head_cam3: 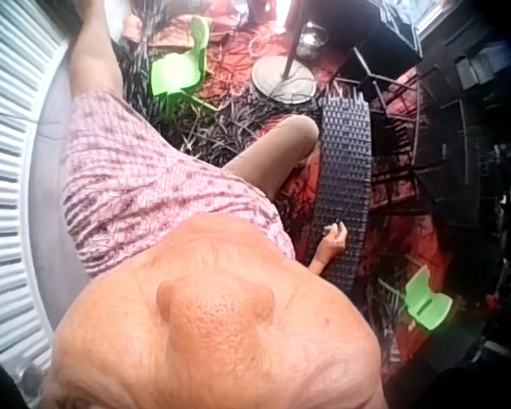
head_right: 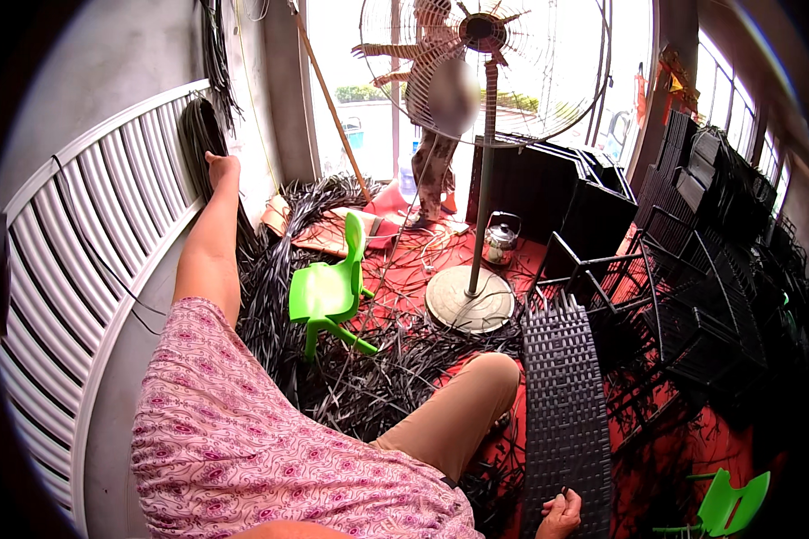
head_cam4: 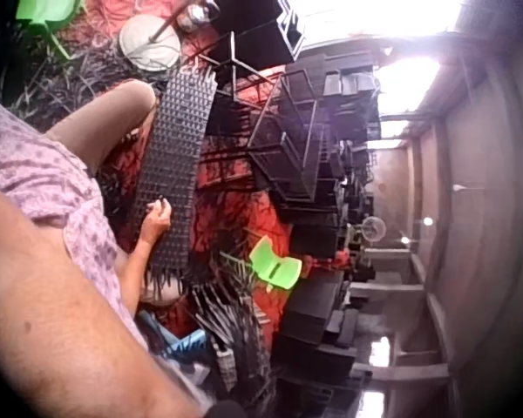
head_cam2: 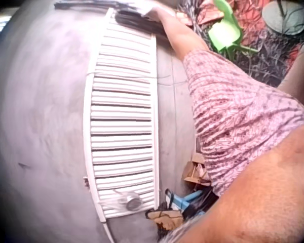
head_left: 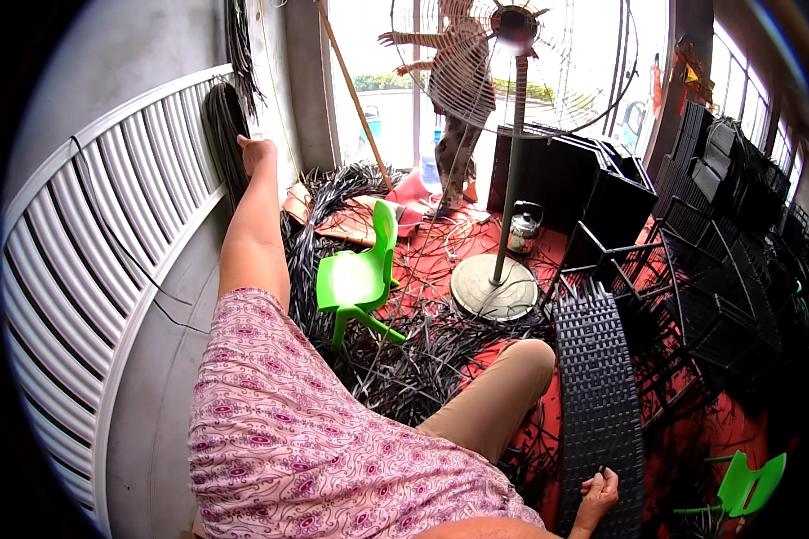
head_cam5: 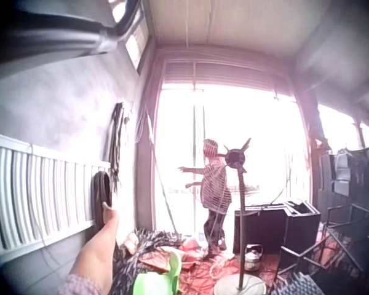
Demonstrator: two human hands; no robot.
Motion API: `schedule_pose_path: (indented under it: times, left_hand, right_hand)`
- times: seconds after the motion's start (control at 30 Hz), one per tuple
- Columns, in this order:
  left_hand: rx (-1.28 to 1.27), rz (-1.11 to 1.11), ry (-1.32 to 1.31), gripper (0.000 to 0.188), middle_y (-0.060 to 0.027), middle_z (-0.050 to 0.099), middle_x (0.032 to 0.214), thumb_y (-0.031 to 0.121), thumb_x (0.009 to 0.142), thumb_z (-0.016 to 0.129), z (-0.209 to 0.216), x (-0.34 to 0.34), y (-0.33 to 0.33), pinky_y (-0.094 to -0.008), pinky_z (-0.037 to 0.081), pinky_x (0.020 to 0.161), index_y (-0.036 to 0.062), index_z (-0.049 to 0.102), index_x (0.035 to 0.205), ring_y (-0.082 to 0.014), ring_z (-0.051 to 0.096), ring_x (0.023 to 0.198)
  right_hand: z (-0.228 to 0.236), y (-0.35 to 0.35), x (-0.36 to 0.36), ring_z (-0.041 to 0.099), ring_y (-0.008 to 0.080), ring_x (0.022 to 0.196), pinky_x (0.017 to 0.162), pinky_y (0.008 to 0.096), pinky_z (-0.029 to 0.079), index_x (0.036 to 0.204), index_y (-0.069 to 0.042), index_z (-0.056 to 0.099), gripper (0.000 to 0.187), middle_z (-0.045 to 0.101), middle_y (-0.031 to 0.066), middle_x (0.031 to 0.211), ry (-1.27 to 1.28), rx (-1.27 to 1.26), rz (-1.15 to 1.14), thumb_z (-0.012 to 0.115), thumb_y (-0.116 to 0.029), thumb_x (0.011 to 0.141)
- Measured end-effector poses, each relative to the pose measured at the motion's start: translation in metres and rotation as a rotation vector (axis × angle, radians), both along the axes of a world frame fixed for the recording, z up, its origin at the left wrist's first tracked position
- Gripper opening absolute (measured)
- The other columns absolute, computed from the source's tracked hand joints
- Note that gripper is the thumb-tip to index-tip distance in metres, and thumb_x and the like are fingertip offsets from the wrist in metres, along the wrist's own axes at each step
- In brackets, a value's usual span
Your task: The person sits on the floor and weaves black plastic strips into a chair seat frame. They use a knife to tuck and secure the strips into the weave pattern, occasionally picking up new strips from a pile nearby.
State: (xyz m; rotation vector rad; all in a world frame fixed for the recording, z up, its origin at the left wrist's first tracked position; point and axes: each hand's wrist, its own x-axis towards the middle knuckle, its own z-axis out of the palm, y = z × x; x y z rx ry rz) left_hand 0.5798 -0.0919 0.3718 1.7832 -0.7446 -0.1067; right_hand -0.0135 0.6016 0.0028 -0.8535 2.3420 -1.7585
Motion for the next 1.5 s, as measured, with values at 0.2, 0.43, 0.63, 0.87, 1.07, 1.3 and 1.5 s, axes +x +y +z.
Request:
schedule_pose_path:
  times: [0.2,0.43,0.63,0.87,1.07,1.3,1.5]
  left_hand:
    - [0.023,-0.036,0.008,0.076,-0.0266,0.06,0.133,0.025,0.097,0.05,0.012,0.006,0.022,-0.0514,0.054,0.097,0.0179,0.009,0.16,-0.0424,0.065,0.115]
    - [0.002,-0.036,0.137,0.063,-0.0273,0.061,0.13,0.035,0.105,0.04,0.012,0.003,0.035,-0.0505,0.056,0.093,0.008,0.017,0.157,-0.041,0.067,0.11]
    - [0.085,-0.023,0.109,0.064,-0.0262,0.06,0.133,0.027,0.1,0.048,-0.012,0.004,0.034,-0.0482,0.054,0.099,0.0019,0.024,0.153,-0.039,0.066,0.115]
    - [0.141,0.026,0.103,0.066,-0.0235,0.062,0.131,0.021,0.094,0.056,-0.053,0.007,0.025,-0.047,0.055,0.097,0.006,0.028,0.152,-0.0381,0.066,0.116]
    - [0.157,0.003,0.086,0.06,-0.024,0.062,0.132,0.021,0.096,0.051,-0.073,0.008,0.013,-0.0479,0.054,0.098,0.0054,0.031,0.15,-0.0385,0.065,0.117]
    - [0.165,-0.062,0.103,0.064,-0.0266,0.061,0.133,0.02,0.091,0.055,-0.106,-0.006,0.009,-0.0476,0.052,0.099,0.0015,0.032,0.148,-0.0402,0.063,0.119]
    - [0.049,-0.448,-0.214,0.036,-0.0148,0.07,0.093,0.026,0.084,0.066,-0.211,-0.058,-0.052,-0.0359,0.052,0.076,-0.0007,0.068,0.108,-0.0248,0.067,0.085]
  right_hand:
    - [0.004,0.002,0.0,0.052,0.0082,0.049,0.046,0.024,0.043,0.106,0.004,0.063,0.018,0.06,0.0031,0.063,-0.017,0.042,0.011,0.054,-0.009,0.097]
    - [0.004,0.005,0.003,0.052,0.0082,0.052,0.048,0.0241,0.043,0.109,0.004,0.063,0.02,0.059,0.0028,0.065,0.056,0.008,0.02,0.054,-0.01,0.098]
    - [0.007,0.006,0.005,0.051,0.0083,0.052,0.05,0.0246,0.044,0.111,0.003,0.063,0.02,0.059,0.0021,0.064,0.059,0.023,0.044,0.054,-0.01,0.099]
    - [0.024,0.003,0.014,0.05,0.0079,0.053,0.052,0.0238,0.043,0.112,0.003,0.063,0.021,0.059,0.0017,0.065,0.037,0.09,0.035,0.053,-0.011,0.1]
    - [0.02,0.004,0.011,0.05,0.0072,0.055,0.052,0.0229,0.042,0.114,0.002,0.063,0.021,0.058,0.0008,0.067,-0.003,0.088,0.045,0.053,-0.012,0.101]
    - [0.024,0.006,0.015,0.05,0.0077,0.056,0.052,0.0237,0.042,0.113,0.002,0.063,0.02,0.058,0.0013,0.068,0.002,0.11,0.029,0.053,-0.012,0.101]
    - [0.029,0.001,0.02,0.042,0.0049,0.056,0.049,0.0219,0.034,0.112,-0.001,0.062,0.016,0.051,-0.0022,0.069,-0.243,-0.102,0.017,0.054,-0.009,0.1]
